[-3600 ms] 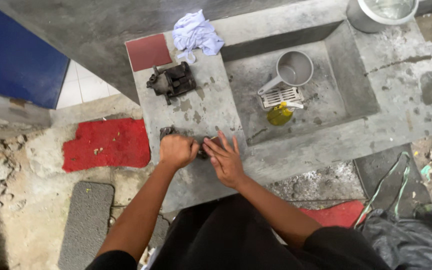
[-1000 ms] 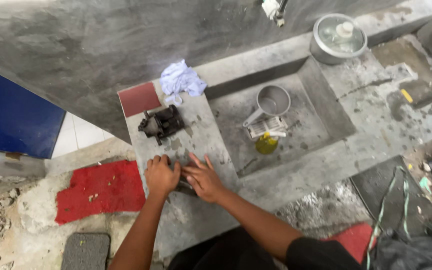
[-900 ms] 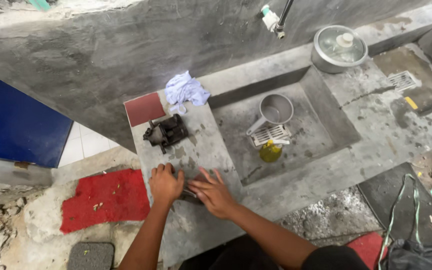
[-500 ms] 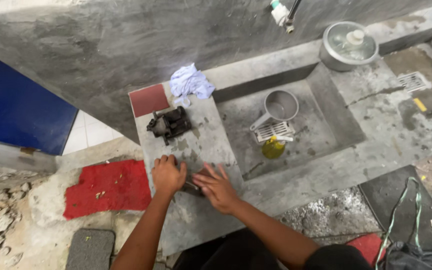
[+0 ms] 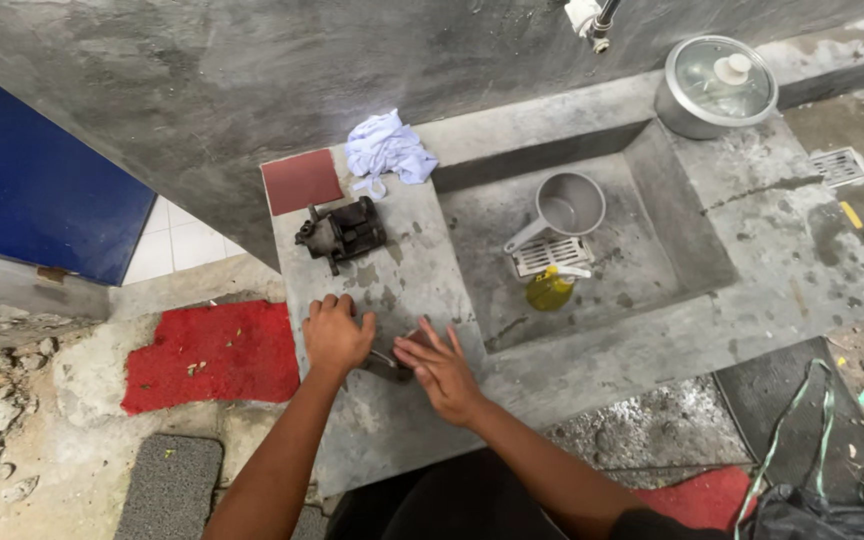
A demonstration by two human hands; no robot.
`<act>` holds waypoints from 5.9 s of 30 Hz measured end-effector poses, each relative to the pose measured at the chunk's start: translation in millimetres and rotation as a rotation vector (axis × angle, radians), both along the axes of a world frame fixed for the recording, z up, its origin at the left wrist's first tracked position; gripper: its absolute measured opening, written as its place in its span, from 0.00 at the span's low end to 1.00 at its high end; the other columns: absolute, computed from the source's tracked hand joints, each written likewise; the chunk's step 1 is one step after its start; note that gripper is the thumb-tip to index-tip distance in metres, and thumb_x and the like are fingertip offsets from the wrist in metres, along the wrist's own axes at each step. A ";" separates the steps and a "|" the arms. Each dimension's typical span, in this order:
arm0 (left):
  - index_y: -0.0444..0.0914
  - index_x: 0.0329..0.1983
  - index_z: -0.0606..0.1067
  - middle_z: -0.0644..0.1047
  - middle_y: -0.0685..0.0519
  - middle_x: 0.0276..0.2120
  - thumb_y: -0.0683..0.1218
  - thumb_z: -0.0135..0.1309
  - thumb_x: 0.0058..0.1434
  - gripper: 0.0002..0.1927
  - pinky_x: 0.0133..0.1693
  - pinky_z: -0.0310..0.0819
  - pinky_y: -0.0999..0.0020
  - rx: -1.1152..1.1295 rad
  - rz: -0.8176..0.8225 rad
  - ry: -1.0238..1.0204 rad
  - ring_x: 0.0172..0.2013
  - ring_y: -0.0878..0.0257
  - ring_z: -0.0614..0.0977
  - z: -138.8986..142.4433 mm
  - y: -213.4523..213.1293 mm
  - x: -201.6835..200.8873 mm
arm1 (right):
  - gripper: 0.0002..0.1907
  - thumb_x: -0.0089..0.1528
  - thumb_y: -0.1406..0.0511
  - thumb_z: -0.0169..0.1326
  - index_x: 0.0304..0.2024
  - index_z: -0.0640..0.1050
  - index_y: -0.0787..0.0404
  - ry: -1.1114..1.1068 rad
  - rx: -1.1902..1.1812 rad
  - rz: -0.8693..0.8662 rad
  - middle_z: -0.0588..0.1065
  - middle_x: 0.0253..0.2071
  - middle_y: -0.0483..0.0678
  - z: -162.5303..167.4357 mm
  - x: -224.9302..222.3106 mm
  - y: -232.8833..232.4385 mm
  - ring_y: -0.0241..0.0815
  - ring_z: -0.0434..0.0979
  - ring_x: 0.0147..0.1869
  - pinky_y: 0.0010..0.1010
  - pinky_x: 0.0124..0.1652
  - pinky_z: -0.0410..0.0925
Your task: The person tears a sheet of sandpaper in half and uses one piece to sand a small metal part on a concrete countertop. The person repeatedly rubs the sandpaper over the part's surfaces while holding it steady with the other hand.
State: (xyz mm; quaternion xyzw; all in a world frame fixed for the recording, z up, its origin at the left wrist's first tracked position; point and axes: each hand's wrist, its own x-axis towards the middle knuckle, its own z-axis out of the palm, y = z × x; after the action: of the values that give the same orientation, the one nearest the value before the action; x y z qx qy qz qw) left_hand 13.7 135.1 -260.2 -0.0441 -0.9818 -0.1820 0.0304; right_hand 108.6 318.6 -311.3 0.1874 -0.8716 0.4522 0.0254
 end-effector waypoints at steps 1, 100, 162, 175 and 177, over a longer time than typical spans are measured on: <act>0.38 0.36 0.78 0.78 0.46 0.41 0.57 0.56 0.54 0.19 0.47 0.70 0.46 -0.009 -0.002 0.007 0.48 0.46 0.76 -1.7 0.7 -0.5 | 0.26 0.74 0.55 0.31 0.65 0.76 0.54 -0.003 0.012 -0.004 0.68 0.71 0.44 -1.1 -0.5 0.2 0.55 0.47 0.83 0.60 0.73 0.32; 0.38 0.29 0.78 0.78 0.46 0.36 0.52 0.55 0.57 0.13 0.42 0.71 0.46 0.049 -0.074 0.101 0.44 0.45 0.76 -41.0 -25.8 -5.8 | 0.26 0.75 0.58 0.32 0.64 0.77 0.57 0.287 0.091 -0.309 0.70 0.70 0.44 -32.8 22.7 -2.1 0.58 0.53 0.82 0.61 0.75 0.37; 0.39 0.28 0.78 0.78 0.48 0.35 0.54 0.57 0.55 0.14 0.44 0.72 0.48 0.078 -0.023 0.183 0.43 0.46 0.77 -1.4 -10.9 17.1 | 0.45 0.68 0.40 0.39 0.77 0.57 0.62 0.145 0.307 0.199 0.51 0.80 0.53 -32.8 41.9 23.2 0.61 0.40 0.85 0.65 0.74 0.34; 0.39 0.31 0.80 0.79 0.46 0.37 0.57 0.57 0.54 0.17 0.45 0.72 0.47 0.046 0.015 0.127 0.46 0.45 0.76 17.5 -4.6 21.6 | 0.44 0.67 0.40 0.36 0.77 0.58 0.59 0.139 0.254 0.164 0.53 0.80 0.52 -6.1 24.2 13.2 0.58 0.42 0.85 0.62 0.74 0.36; 0.39 0.32 0.80 0.79 0.46 0.39 0.58 0.57 0.55 0.17 0.47 0.72 0.47 0.019 0.038 0.061 0.47 0.45 0.76 17.5 -7.4 22.2 | 0.44 0.68 0.40 0.37 0.77 0.57 0.59 0.131 0.315 0.181 0.52 0.81 0.52 -5.0 18.1 9.4 0.58 0.42 0.86 0.62 0.76 0.37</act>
State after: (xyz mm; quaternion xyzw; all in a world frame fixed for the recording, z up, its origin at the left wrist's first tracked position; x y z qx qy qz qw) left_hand 35.9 127.7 -242.6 -0.0306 -0.9793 -0.1895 0.0643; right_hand 126.7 327.9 -316.3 0.2957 -0.9077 0.2977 0.0118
